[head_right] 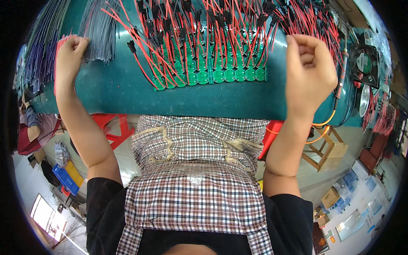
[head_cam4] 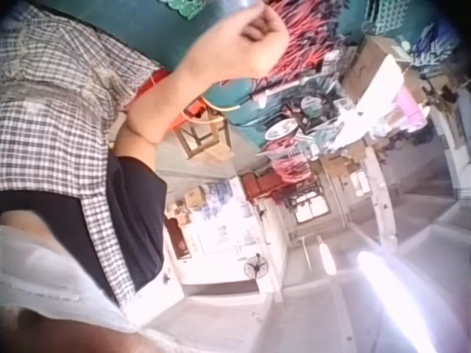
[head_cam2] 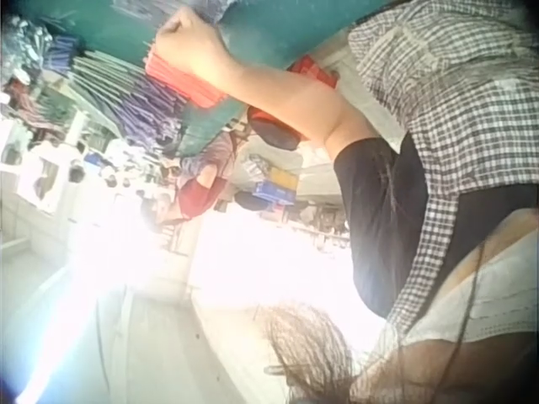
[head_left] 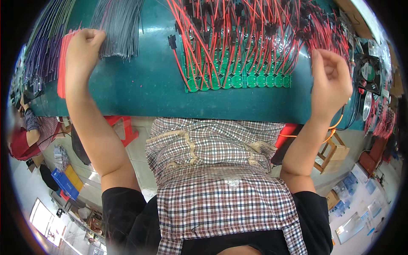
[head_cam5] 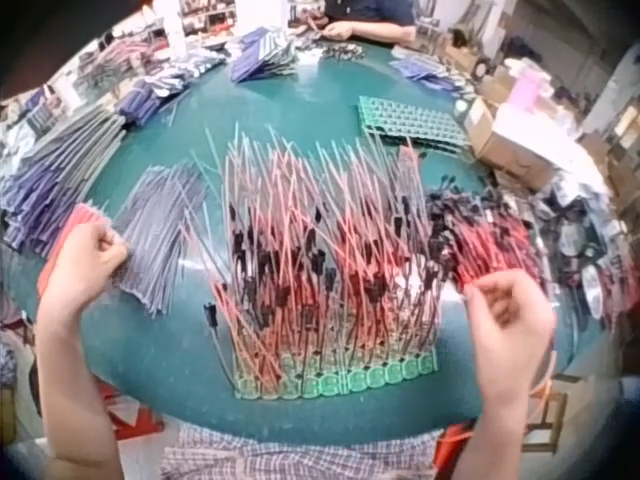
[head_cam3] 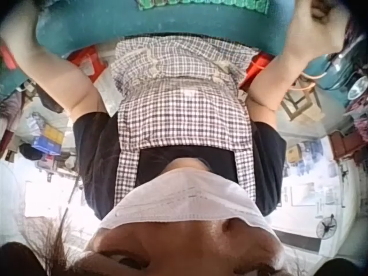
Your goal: The person assembles electronic components by hand, picking up red and black wires and inserting them into holes on green circuit boards. This process is repeated one by one, occasionally moving bundles of wires aside to reach the boards.
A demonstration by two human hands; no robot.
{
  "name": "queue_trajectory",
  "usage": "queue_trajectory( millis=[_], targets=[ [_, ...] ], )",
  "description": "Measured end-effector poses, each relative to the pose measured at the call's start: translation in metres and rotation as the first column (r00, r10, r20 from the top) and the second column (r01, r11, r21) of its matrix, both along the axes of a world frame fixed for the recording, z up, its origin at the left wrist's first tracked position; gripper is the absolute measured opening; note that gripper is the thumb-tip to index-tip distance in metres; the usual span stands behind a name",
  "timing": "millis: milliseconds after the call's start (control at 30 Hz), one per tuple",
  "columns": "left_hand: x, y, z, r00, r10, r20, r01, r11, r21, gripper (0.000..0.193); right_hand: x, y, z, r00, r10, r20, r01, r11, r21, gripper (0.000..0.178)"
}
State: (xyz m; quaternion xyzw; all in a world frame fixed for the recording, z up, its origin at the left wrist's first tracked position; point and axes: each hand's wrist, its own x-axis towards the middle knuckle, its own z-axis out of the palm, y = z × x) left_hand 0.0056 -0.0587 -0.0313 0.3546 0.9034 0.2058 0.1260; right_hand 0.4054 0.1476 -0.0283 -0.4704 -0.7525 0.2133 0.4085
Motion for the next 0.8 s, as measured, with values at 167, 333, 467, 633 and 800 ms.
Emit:
queue_trajectory(
  millis=[167,333,467,633,800],
  targets=[
    [0.038,-0.022,0.021,0.957,0.173,0.234,-0.240,0.923,0.299,0.027,0.010,0.034,-0.020,0.923,-0.071,0.378,0.045,0.996,0.077,0.015],
    [0.099,-0.030,0.034,0.934,0.155,0.321,-0.285,0.867,0.408,0.029,0.017,0.039,-0.019,0.936,-0.151,0.319,0.181,0.981,-0.066,0.017],
    [0.137,-0.047,0.016,0.918,0.036,0.396,-0.235,0.853,0.466,0.017,0.018,0.037,-0.015,0.986,-0.120,-0.117,0.096,0.977,-0.188,0.014],
    [0.168,-0.054,-0.002,0.991,-0.020,0.134,-0.033,0.925,0.378,0.010,0.024,0.024,-0.006,0.921,0.078,-0.382,-0.108,0.992,-0.058,0.016],
    [0.195,-0.048,0.015,0.942,0.010,0.335,-0.173,0.871,0.459,0.010,0.031,0.003,-0.017,0.962,0.093,-0.258,-0.132,0.982,-0.138,0.016]
  ],
)
